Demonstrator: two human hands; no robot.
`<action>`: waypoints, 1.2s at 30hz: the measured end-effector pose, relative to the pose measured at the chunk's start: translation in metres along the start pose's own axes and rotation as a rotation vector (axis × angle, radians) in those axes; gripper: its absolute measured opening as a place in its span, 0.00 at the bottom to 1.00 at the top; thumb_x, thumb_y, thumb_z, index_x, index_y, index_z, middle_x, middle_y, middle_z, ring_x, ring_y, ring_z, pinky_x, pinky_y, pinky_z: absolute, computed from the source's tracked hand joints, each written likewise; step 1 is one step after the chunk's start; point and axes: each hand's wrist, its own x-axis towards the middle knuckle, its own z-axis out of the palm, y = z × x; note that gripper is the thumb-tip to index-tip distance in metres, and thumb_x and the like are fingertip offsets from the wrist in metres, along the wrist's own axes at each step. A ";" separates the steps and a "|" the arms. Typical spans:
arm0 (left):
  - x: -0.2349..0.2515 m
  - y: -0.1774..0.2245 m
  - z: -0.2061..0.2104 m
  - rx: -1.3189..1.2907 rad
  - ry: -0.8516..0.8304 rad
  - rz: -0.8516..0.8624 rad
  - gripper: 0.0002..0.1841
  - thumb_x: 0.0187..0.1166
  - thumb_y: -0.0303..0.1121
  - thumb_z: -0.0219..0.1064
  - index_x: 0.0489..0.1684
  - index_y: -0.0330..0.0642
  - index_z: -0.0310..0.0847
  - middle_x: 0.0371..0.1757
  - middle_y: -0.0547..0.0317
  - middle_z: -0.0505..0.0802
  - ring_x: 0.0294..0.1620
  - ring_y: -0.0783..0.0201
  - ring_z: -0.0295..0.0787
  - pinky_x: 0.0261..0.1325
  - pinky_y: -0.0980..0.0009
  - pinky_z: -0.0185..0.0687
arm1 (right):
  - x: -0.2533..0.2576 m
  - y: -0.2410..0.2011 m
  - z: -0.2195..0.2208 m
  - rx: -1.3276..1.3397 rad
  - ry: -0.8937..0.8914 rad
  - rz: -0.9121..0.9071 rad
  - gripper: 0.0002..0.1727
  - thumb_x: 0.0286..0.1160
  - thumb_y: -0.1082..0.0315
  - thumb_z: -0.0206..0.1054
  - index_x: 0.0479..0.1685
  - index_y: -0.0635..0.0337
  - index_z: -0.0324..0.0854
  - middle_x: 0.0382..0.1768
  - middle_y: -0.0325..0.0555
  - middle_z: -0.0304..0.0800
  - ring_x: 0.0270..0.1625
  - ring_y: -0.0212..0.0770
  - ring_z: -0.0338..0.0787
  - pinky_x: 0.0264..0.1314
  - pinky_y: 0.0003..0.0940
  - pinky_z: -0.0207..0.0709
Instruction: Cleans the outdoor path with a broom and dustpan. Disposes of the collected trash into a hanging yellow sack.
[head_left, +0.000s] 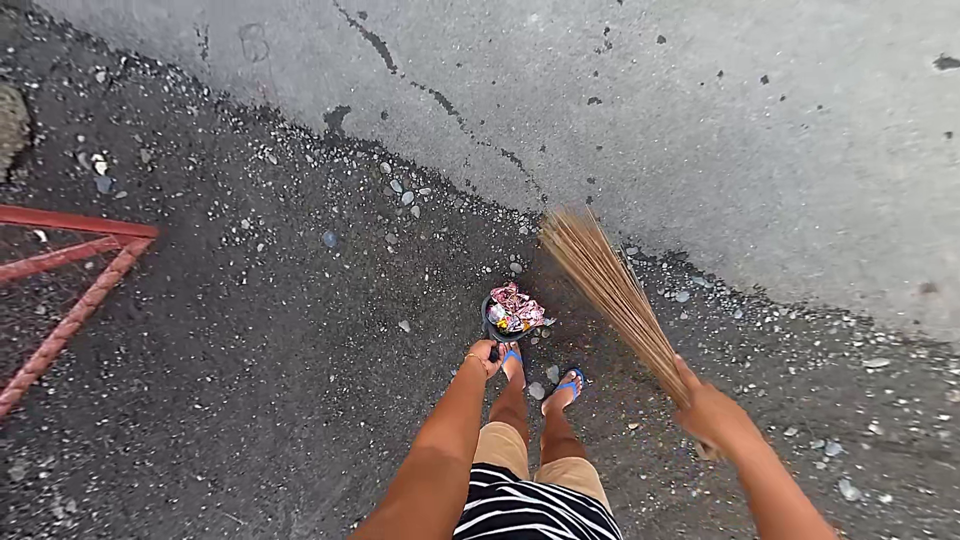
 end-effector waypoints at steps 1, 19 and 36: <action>0.000 -0.003 0.001 0.006 0.004 0.007 0.06 0.89 0.28 0.51 0.55 0.39 0.69 0.34 0.54 0.79 0.22 0.68 0.77 0.23 0.80 0.76 | 0.023 -0.018 0.000 -0.021 0.016 -0.001 0.64 0.66 0.68 0.77 0.99 0.38 0.29 0.78 0.70 0.72 0.67 0.71 0.85 0.64 0.70 0.79; 0.008 -0.003 -0.016 -0.034 -0.026 -0.001 0.04 0.88 0.28 0.51 0.50 0.40 0.69 0.29 0.55 0.79 0.19 0.69 0.76 0.20 0.80 0.76 | -0.060 0.041 -0.050 0.104 0.005 0.024 0.65 0.64 0.69 0.81 0.99 0.40 0.34 0.64 0.75 0.84 0.62 0.73 0.87 0.64 0.74 0.76; 0.013 0.001 -0.030 0.200 -0.008 -0.032 0.03 0.90 0.31 0.51 0.48 0.43 0.69 0.26 0.59 0.76 0.15 0.71 0.70 0.16 0.80 0.68 | -0.037 0.005 0.051 0.059 -0.264 0.032 0.64 0.65 0.68 0.79 0.99 0.38 0.33 0.73 0.71 0.79 0.70 0.70 0.84 0.72 0.69 0.74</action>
